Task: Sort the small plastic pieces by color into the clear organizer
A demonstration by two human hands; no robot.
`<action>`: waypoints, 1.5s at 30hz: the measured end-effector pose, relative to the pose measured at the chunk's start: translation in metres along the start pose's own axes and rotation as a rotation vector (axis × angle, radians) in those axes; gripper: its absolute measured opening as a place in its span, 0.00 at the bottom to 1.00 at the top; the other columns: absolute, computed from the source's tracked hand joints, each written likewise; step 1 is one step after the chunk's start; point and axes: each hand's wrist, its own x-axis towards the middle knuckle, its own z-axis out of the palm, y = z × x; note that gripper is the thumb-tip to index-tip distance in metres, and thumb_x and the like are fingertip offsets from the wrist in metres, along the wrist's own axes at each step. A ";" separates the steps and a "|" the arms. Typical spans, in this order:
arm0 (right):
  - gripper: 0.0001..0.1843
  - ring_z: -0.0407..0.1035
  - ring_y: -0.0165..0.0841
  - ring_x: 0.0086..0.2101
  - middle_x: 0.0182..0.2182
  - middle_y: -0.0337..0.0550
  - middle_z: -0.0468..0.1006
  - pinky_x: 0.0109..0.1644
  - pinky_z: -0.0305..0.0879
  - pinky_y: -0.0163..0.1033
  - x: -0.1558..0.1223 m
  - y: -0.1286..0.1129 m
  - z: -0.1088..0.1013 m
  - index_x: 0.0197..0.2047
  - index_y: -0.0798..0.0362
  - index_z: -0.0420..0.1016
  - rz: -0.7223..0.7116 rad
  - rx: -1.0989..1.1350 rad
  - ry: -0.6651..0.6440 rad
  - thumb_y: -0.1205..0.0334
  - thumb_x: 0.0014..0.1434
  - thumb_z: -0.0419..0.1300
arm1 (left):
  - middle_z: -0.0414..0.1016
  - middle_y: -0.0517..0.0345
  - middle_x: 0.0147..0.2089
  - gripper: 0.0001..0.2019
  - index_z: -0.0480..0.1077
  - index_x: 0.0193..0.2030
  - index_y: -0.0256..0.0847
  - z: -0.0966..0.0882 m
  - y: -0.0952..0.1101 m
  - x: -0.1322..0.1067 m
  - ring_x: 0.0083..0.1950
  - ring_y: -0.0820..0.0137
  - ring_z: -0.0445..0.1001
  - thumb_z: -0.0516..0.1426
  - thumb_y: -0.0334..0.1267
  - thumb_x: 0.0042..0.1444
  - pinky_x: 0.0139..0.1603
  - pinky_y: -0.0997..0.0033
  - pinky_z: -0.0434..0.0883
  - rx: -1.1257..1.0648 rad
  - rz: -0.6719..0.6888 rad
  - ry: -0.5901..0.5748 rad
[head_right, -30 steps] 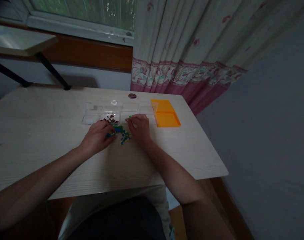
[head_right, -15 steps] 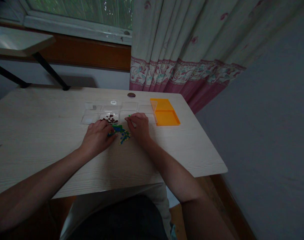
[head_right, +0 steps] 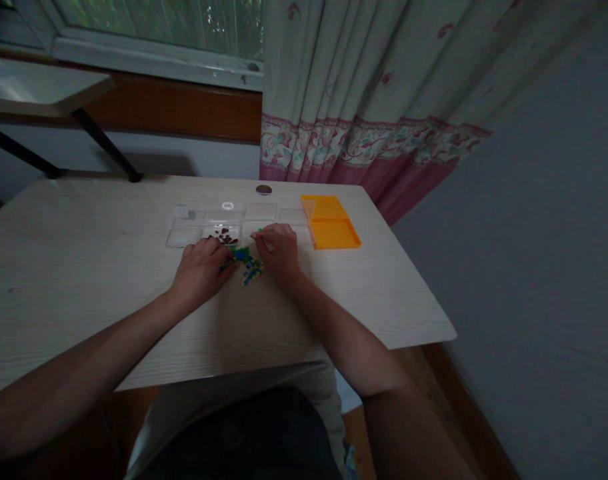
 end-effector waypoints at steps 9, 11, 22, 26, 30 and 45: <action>0.10 0.68 0.37 0.42 0.36 0.42 0.79 0.49 0.60 0.45 0.001 0.003 0.001 0.38 0.47 0.81 0.010 0.017 0.011 0.56 0.65 0.59 | 0.71 0.49 0.45 0.07 0.72 0.41 0.41 0.006 0.001 0.000 0.51 0.56 0.67 0.55 0.40 0.63 0.47 0.57 0.63 0.003 0.012 0.011; 0.10 0.68 0.37 0.41 0.36 0.42 0.79 0.49 0.60 0.46 0.001 0.004 0.002 0.37 0.47 0.81 0.013 0.026 0.011 0.56 0.65 0.59 | 0.71 0.48 0.45 0.06 0.72 0.40 0.41 0.007 0.001 0.001 0.50 0.55 0.68 0.55 0.39 0.63 0.47 0.56 0.63 -0.018 0.016 0.013; 0.12 0.68 0.37 0.40 0.35 0.42 0.79 0.48 0.61 0.45 0.001 0.005 0.005 0.38 0.48 0.81 -0.019 0.023 -0.001 0.55 0.66 0.57 | 0.70 0.47 0.46 0.11 0.71 0.45 0.40 0.011 0.000 0.001 0.51 0.55 0.67 0.56 0.45 0.62 0.49 0.56 0.62 -0.064 0.044 0.015; 0.12 0.68 0.37 0.41 0.35 0.43 0.79 0.48 0.61 0.45 0.002 0.005 0.007 0.38 0.49 0.81 -0.027 0.032 -0.003 0.55 0.65 0.57 | 0.70 0.48 0.45 0.10 0.71 0.44 0.41 0.012 0.001 0.002 0.50 0.56 0.67 0.57 0.44 0.62 0.48 0.57 0.63 -0.065 0.053 0.018; 0.12 0.67 0.37 0.41 0.36 0.43 0.79 0.48 0.60 0.45 0.001 0.004 0.007 0.38 0.48 0.81 -0.020 0.027 -0.005 0.55 0.66 0.57 | 0.70 0.49 0.45 0.08 0.72 0.42 0.41 0.012 0.001 0.003 0.49 0.57 0.67 0.55 0.42 0.64 0.47 0.57 0.63 -0.065 0.048 0.028; 0.13 0.67 0.37 0.41 0.36 0.43 0.79 0.48 0.60 0.45 0.001 0.002 0.004 0.38 0.48 0.81 -0.032 0.014 -0.013 0.54 0.66 0.57 | 0.70 0.47 0.44 0.08 0.72 0.40 0.39 0.017 0.000 0.007 0.49 0.56 0.68 0.55 0.40 0.63 0.47 0.58 0.64 -0.068 0.051 0.017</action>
